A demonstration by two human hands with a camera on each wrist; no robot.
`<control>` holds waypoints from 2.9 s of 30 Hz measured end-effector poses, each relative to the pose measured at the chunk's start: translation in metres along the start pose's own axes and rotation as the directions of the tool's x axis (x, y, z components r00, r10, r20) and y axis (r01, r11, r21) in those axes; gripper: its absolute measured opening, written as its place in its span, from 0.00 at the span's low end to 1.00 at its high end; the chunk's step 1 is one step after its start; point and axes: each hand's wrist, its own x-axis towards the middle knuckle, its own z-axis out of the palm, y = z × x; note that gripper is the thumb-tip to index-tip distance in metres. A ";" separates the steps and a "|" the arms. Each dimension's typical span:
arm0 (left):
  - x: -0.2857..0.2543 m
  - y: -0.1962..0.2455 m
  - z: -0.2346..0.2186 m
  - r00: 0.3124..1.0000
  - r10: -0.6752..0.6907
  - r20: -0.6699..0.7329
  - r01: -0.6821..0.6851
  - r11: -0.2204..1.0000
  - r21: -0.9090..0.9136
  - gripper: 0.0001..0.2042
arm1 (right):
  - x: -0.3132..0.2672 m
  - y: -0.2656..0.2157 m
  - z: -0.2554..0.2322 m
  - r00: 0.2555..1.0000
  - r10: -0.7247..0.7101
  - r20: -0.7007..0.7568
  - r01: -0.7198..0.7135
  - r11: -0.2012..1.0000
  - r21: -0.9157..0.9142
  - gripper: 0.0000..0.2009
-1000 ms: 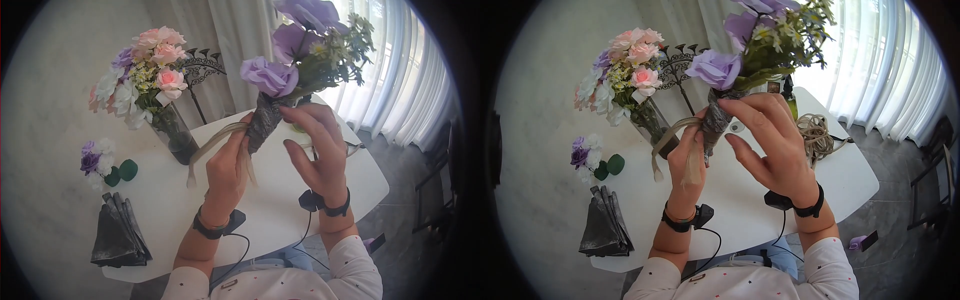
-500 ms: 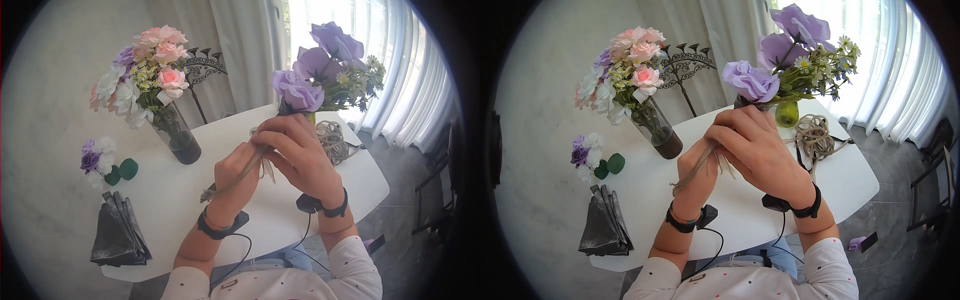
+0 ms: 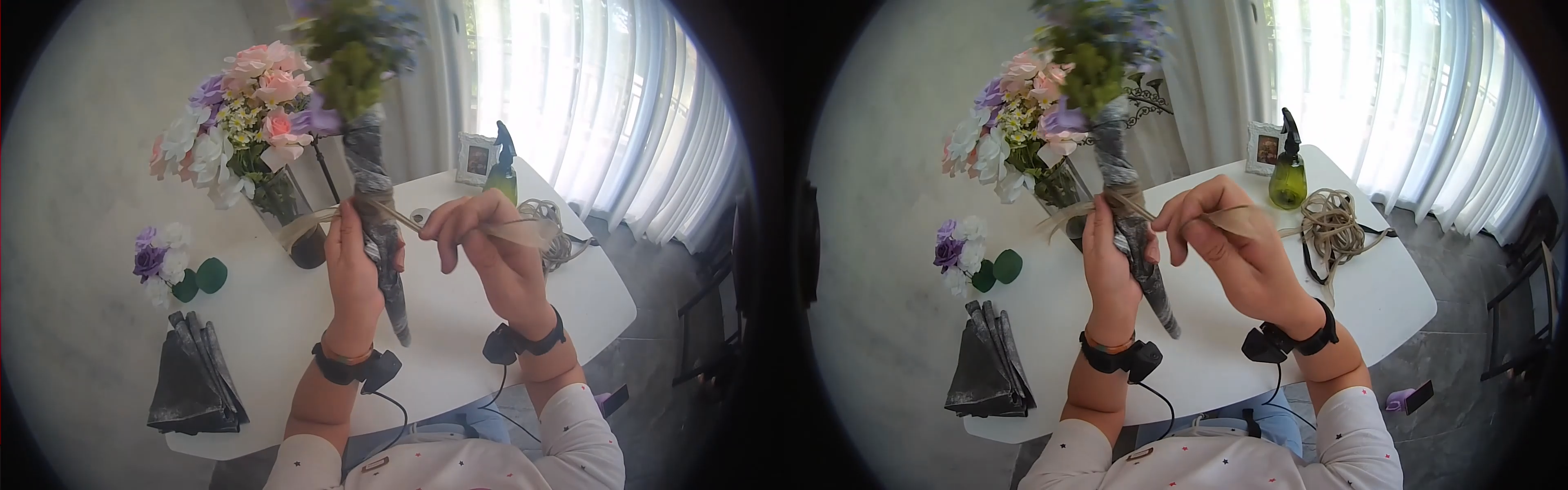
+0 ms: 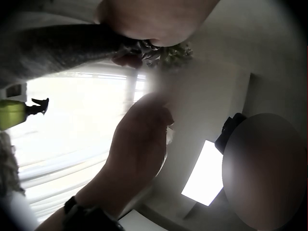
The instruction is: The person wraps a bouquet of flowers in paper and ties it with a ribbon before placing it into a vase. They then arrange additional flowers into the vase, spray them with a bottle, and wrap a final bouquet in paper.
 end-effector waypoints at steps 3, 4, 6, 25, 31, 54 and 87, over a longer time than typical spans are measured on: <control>0.003 0.000 0.001 0.992 0.103 0.073 -0.096 0.991 -0.094 0.21 | 0.002 0.006 0.005 0.983 0.124 -0.134 -0.055 0.900 0.432 0.11; 0.004 0.000 0.001 0.982 0.156 0.106 -0.140 0.980 -0.143 0.21 | 0.003 0.008 0.004 0.983 0.125 -0.133 -0.056 0.900 0.432 0.11; 0.001 0.003 0.000 0.978 0.153 0.143 -0.131 0.979 -0.154 0.20 | 0.005 0.015 0.003 0.976 0.157 -0.149 -0.097 0.932 0.348 0.14; -0.011 -0.013 0.003 0.736 -0.249 0.630 0.227 0.967 0.116 0.21 | -0.002 0.053 -0.023 0.937 0.331 0.110 -0.335 0.942 0.029 0.07; -0.005 -0.018 0.002 0.946 0.109 0.305 -0.229 0.890 0.393 0.20 | -0.002 0.021 -0.044 0.869 0.474 0.142 -0.271 0.696 -0.665 0.08; -0.012 -0.086 -0.017 0.982 0.139 0.131 -0.179 0.907 0.380 0.22 | -0.011 0.059 0.008 0.990 0.139 0.023 -0.112 0.875 -0.472 0.06; -0.008 -0.095 -0.044 0.836 -0.096 0.540 -0.396 0.576 0.716 0.17 | -0.116 0.109 -0.001 0.626 0.754 0.197 -0.764 0.543 0.348 0.10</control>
